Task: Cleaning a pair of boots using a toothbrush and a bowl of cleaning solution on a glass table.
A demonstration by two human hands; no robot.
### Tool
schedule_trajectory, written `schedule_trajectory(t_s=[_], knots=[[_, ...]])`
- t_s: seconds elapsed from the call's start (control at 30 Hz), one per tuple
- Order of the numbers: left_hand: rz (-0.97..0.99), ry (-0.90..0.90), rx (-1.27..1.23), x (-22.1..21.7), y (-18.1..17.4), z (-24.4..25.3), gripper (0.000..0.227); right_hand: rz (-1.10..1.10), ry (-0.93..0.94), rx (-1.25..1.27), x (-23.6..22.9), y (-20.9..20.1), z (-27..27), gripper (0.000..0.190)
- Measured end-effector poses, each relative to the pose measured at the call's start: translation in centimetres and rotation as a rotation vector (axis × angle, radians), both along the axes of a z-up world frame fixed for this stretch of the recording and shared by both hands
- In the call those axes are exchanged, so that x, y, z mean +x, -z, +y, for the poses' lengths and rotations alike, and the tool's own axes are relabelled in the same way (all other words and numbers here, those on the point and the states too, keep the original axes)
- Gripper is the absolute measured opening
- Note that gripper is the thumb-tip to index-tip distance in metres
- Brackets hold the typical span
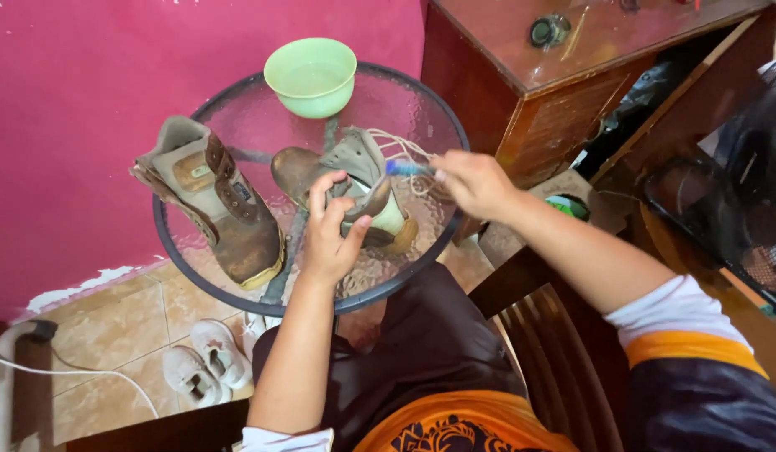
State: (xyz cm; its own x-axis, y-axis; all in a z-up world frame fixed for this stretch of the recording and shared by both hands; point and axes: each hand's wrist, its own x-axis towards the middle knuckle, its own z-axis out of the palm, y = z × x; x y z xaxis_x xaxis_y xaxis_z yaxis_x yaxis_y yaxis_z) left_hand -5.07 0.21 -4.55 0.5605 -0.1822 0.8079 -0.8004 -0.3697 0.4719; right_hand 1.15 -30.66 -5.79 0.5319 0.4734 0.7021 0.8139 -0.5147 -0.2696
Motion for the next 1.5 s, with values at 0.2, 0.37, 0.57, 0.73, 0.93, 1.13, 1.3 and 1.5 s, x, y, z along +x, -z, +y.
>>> schedule_trajectory(t_s=[0.2,0.37,0.57,0.73,0.93,1.13,1.3,1.5], knots=[[-0.022,0.061,0.025,0.5,0.4,0.5,0.024,-0.016,-0.036,-0.149,-1.0,-2.0,1.2,0.016],[-0.013,0.074,0.033,0.2,0.5,0.6,0.024,-0.133,-0.029,-0.226,-1.9,-1.5,1.7,0.023],[-0.057,0.096,-0.017,0.1,0.6,0.9,0.024,-0.048,0.019,-0.142,0.7,-0.2,0.0,0.020],[-0.094,0.097,-0.048,1.1,1.0,0.5,0.027,-0.024,-0.035,-0.154,-2.3,-1.1,2.5,0.027],[-0.117,0.118,-0.113,2.1,1.2,2.2,0.037,0.071,0.020,-0.011,-1.5,-3.1,1.8,0.024],[-0.225,-0.062,-0.009,0.1,-1.2,2.4,0.045,0.047,-0.107,0.026,-5.7,-3.9,4.5,0.026],[-0.119,-0.213,0.082,-3.9,-2.2,0.5,0.033,0.022,-0.136,-0.040,-7.5,-2.2,5.8,0.032],[-0.007,-0.104,-0.001,-3.6,-0.2,1.2,0.035,0.011,-0.012,-0.103,-3.6,-1.7,2.6,0.028]])
